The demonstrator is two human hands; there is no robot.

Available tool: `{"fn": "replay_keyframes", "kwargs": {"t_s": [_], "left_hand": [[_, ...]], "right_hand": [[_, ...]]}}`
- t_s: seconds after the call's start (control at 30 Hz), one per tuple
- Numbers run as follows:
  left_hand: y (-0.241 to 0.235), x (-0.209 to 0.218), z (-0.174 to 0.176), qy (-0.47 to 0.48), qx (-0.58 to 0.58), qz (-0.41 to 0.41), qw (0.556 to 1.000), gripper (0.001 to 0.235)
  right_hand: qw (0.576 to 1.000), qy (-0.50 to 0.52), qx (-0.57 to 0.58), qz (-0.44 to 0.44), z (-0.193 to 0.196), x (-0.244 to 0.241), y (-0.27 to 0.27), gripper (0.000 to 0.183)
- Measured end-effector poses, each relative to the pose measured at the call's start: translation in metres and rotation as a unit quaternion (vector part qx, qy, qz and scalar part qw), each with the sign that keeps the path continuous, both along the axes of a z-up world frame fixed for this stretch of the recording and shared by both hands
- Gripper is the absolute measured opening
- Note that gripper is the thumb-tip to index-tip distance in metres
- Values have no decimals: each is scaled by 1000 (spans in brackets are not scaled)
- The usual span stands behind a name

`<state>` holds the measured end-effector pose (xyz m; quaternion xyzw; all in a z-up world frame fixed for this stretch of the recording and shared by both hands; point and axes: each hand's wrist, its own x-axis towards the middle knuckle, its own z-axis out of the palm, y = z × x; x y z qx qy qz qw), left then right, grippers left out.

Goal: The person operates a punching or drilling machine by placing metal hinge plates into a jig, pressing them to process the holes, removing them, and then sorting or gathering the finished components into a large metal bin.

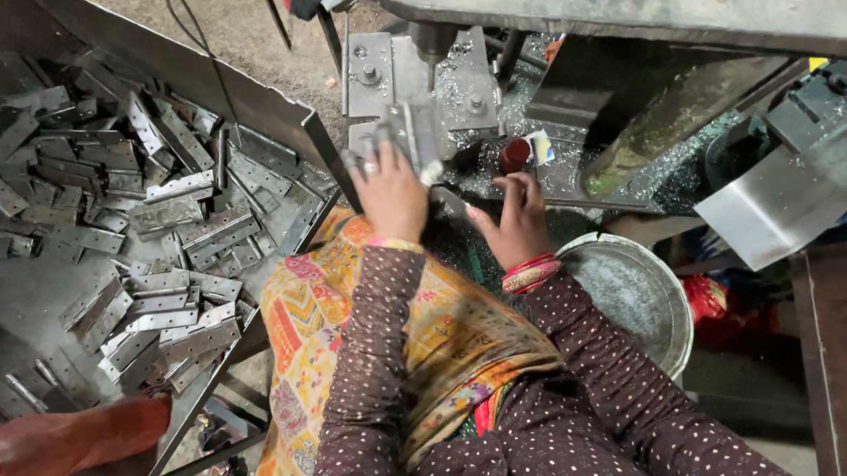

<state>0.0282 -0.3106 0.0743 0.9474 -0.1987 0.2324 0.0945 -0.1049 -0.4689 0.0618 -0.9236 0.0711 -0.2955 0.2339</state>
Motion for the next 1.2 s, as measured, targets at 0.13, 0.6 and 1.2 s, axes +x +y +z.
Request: {"fn": "replay_keyframes", "kwargs": {"t_s": [0.13,0.6,1.2], "left_hand": [[-17,-2,-11,42,10,-49,998,49],[-33,21,-18,28,-30,-45,998,39],[-43,45,-38,16,-70,-34,997,33]], "right_hand": [[1000,2,10,7,-1,0,1,55],[992,127,9,16,-41,-6,-11,54],[907,415,-43,60,-77,23,-33,66]]}}
